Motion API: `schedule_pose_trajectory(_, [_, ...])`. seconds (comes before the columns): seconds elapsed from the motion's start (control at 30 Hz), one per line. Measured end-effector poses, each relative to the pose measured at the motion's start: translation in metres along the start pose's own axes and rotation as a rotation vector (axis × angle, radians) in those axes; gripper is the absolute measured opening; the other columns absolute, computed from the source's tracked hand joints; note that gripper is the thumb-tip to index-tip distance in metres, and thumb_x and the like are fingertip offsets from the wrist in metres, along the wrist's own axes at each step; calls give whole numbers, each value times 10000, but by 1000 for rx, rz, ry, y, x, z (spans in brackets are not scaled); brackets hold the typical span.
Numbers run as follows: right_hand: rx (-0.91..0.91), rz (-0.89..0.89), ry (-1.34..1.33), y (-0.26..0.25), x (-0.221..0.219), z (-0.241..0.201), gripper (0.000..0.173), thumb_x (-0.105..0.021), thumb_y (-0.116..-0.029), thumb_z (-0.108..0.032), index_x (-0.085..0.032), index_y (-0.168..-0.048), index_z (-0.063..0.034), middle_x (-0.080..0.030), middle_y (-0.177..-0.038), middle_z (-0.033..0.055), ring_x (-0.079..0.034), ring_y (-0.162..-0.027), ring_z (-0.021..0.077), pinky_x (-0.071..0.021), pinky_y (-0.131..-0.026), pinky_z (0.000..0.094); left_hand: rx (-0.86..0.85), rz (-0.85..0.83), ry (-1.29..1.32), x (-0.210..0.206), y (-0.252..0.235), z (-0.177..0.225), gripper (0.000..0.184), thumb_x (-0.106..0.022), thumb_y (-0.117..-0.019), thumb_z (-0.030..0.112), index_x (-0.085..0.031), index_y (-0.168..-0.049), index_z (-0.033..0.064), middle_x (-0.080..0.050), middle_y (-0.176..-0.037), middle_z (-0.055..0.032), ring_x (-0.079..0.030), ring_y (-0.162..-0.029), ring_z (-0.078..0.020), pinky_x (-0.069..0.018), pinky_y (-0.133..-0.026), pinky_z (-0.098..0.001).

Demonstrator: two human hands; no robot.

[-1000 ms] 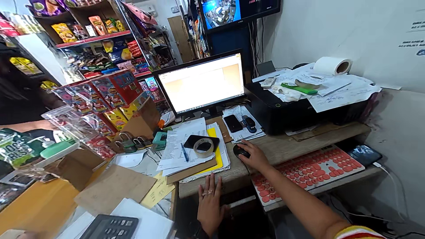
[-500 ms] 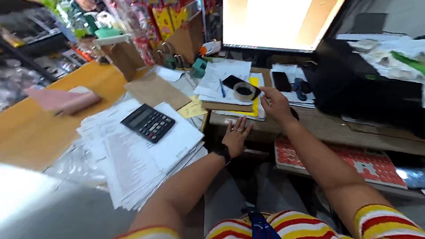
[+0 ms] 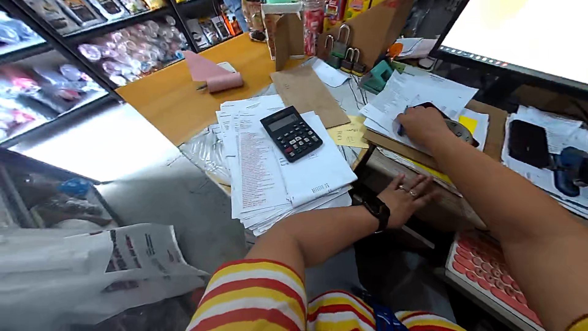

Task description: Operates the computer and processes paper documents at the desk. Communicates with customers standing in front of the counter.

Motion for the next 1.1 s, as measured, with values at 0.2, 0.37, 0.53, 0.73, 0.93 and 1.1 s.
schedule_pose_trajectory(0.2, [302, 597, -137, 31, 55, -18, 198, -552, -987, -14, -616, -1053, 160, -650, -1110, 379, -626, -1081, 574, -435, -954, 697, 60, -84, 106, 52, 19, 23, 763, -693, -965, 218, -301, -1609, 93, -206, -1678, -218, -119, -1579, -360, -47, -1246, -601])
schedule_pose_trajectory(0.37, [144, 577, -630, 88, 85, -54, 293, -417, -1031, -46, -557, -1188, 158, -654, -1018, 349, -668, -939, 510, -518, -828, 638, 207, 241, 122, 146, 117, -18, 246, -578, -1036, 177, -760, -1132, 43, -750, -1078, -157, -688, -1114, -304, -401, -1110, -555])
schedule_pose_trajectory(0.53, [102, -10, -944, 90, 1, -124, 468, -592, -1035, -400, -675, -1120, 53, -709, -904, 223, -684, -830, 372, -526, -795, 606, 682, 354, 41, 151, 197, -163, 524, -627, -1020, 285, -523, -1478, 53, -514, -1504, -222, -393, -1451, -451, -199, -1172, -715])
schedule_pose_trajectory(0.73, [8, -206, -1131, 89, -22, -151, 464, -662, -1010, -306, -553, -1335, 6, -680, -915, 161, -582, -660, 190, -502, -646, 367, 779, 308, 15, 128, 209, -203, 543, -605, -1028, 347, -509, -1503, 100, -418, -1595, -173, -289, -1518, -416, -69, -1161, -758])
schedule_pose_trajectory(0.93, [18, -55, -757, 117, 12, -163, 559, -712, -966, -376, -578, -1372, -16, -701, -1076, 258, -682, -1007, 430, -512, -895, 625, 993, 352, -83, 151, 231, -240, 450, -522, -1062, 260, -536, -1472, 73, -447, -1566, -206, -294, -1508, -445, -36, -1148, -788])
schedule_pose_trajectory(1.1, [174, -61, -561, 132, 20, -185, 481, -656, -1008, -306, -588, -1403, -40, -648, -1233, 270, -647, -1116, 454, -501, -919, 619, 963, 473, 87, 152, 248, -209, 546, -549, -1055, 252, -435, -1506, -33, -476, -1492, -313, -432, -1410, -486, -281, -1146, -701])
Point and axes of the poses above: each hand's wrist, its own y-axis away from the middle knuckle, its own x-axis out of the back of the hand, z = x × y, the point moved 9 cm from there along -y, towards the middle knuckle
